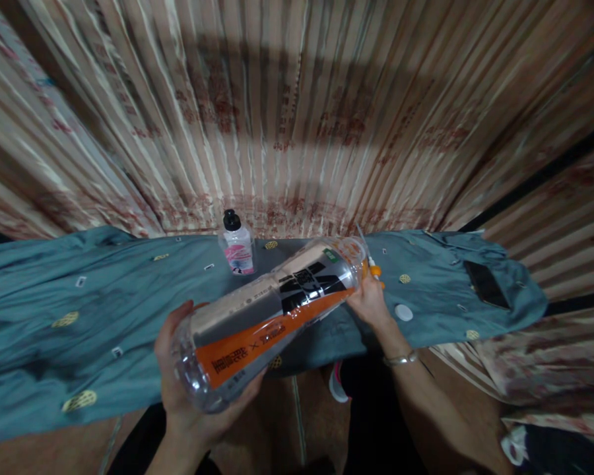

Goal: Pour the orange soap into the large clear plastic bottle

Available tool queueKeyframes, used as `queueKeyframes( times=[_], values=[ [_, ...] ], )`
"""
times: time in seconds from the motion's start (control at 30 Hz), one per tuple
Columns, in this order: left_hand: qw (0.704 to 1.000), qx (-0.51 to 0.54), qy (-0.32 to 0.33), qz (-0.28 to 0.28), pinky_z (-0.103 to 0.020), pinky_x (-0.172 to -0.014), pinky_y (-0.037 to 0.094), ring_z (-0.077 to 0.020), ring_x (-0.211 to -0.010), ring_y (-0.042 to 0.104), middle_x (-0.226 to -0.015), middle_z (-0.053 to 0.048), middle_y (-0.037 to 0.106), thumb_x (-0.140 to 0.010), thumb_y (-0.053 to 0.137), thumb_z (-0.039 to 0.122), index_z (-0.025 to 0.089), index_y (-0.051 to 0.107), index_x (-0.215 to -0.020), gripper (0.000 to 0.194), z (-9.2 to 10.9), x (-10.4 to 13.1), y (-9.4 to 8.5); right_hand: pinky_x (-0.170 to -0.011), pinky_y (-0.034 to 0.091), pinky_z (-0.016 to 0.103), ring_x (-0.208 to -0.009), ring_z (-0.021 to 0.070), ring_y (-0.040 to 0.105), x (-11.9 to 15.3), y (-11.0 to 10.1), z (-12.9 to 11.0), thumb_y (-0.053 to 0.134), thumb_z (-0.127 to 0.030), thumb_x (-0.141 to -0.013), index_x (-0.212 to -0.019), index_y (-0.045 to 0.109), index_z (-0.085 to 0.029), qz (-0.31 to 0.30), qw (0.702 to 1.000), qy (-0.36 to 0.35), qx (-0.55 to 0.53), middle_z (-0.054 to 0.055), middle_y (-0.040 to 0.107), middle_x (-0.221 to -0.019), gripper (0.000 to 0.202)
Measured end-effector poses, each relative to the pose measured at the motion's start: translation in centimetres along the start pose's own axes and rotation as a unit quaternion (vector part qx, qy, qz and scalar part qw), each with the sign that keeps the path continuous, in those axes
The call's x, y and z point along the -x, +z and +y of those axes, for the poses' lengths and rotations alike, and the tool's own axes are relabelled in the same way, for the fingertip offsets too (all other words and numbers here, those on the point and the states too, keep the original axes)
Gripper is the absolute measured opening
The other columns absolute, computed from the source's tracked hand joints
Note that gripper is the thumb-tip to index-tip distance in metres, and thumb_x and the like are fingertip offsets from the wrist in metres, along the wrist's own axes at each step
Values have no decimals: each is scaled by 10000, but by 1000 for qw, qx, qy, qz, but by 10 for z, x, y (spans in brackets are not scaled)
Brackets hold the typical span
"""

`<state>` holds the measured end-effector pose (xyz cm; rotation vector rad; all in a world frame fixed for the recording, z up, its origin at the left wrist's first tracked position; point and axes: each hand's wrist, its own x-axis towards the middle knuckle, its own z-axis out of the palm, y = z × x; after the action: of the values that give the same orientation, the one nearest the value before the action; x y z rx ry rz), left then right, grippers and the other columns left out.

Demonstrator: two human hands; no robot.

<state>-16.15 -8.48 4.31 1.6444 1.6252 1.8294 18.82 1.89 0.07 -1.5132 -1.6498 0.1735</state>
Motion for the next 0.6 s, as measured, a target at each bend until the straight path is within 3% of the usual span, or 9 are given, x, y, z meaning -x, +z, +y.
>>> queueKeyframes(
  times=[0.07, 0.13, 0.23, 0.37, 0.4, 0.5, 0.6],
  values=[
    [998, -40, 44, -12, -784, -1229, 545, -509, -1460, 556, -1328, -67, 719, -381, 1055, 348, 367, 712, -1448, 1120, 4, -2, 2, -1039, 680, 517, -1172, 381, 831, 0, 0, 0, 710, -445, -870, -1363, 689, -177, 2, 1000, -5, -2, 187, 840, -1275, 561],
    [994, -72, 81, -18, -738, -1116, 640, -501, -1400, 597, -1270, -77, 738, -407, 1035, 399, 366, 686, -1487, 1136, 6, -4, 4, -1035, 681, 506, -1166, 375, 833, 0, 0, -1, 710, -441, -871, -1358, 688, -180, 1, 1000, -4, -2, 180, 841, -1267, 553],
    [993, -76, 87, -11, -717, -1097, 652, -488, -1347, 642, -1293, -75, 737, -357, 1047, 382, 361, 721, -1419, 1111, 11, -5, 6, -1047, 674, 504, -1182, 371, 824, 0, 0, 0, 724, -424, -868, -1366, 684, -193, 0, 1000, -5, 1, 167, 836, -1277, 551],
    [998, -3, 62, 8, -557, -804, 747, -414, -1209, 729, -1292, -79, 747, -511, 987, 444, 398, 641, -1543, 1090, 15, -3, 11, -1044, 673, 523, -1173, 382, 820, 0, 0, 2, 755, -424, -864, -1359, 685, -195, -1, 1000, -6, 0, 173, 830, -1274, 551],
    [997, -4, 82, 10, -552, -760, 745, -410, -1165, 741, -1263, -71, 750, -467, 1010, 513, 388, 636, -1549, 1152, 14, -3, 11, -1028, 678, 524, -1152, 384, 824, 0, 0, 2, 758, -428, -862, -1349, 687, -193, -1, 1000, -3, -1, 174, 834, -1254, 545],
    [989, -72, 128, -14, -657, -990, 706, -448, -1324, 686, -1394, -69, 717, -492, 1034, 461, 402, 625, -1559, 1144, 5, -3, 12, -1005, 683, 525, -1120, 384, 830, 0, 0, 2, 758, -423, -852, -1318, 693, -203, -2, 1000, 4, -4, 163, 843, -1215, 519],
    [993, -40, 112, -17, -583, -853, 750, -424, -1240, 717, -1358, -88, 731, -548, 1003, 427, 389, 590, -1616, 1145, 12, -3, 13, -1013, 681, 521, -1119, 381, 832, -1, -1, 0, 756, -416, -843, -1315, 695, -205, -4, 1000, 10, -3, 161, 847, -1212, 521]
  ],
)
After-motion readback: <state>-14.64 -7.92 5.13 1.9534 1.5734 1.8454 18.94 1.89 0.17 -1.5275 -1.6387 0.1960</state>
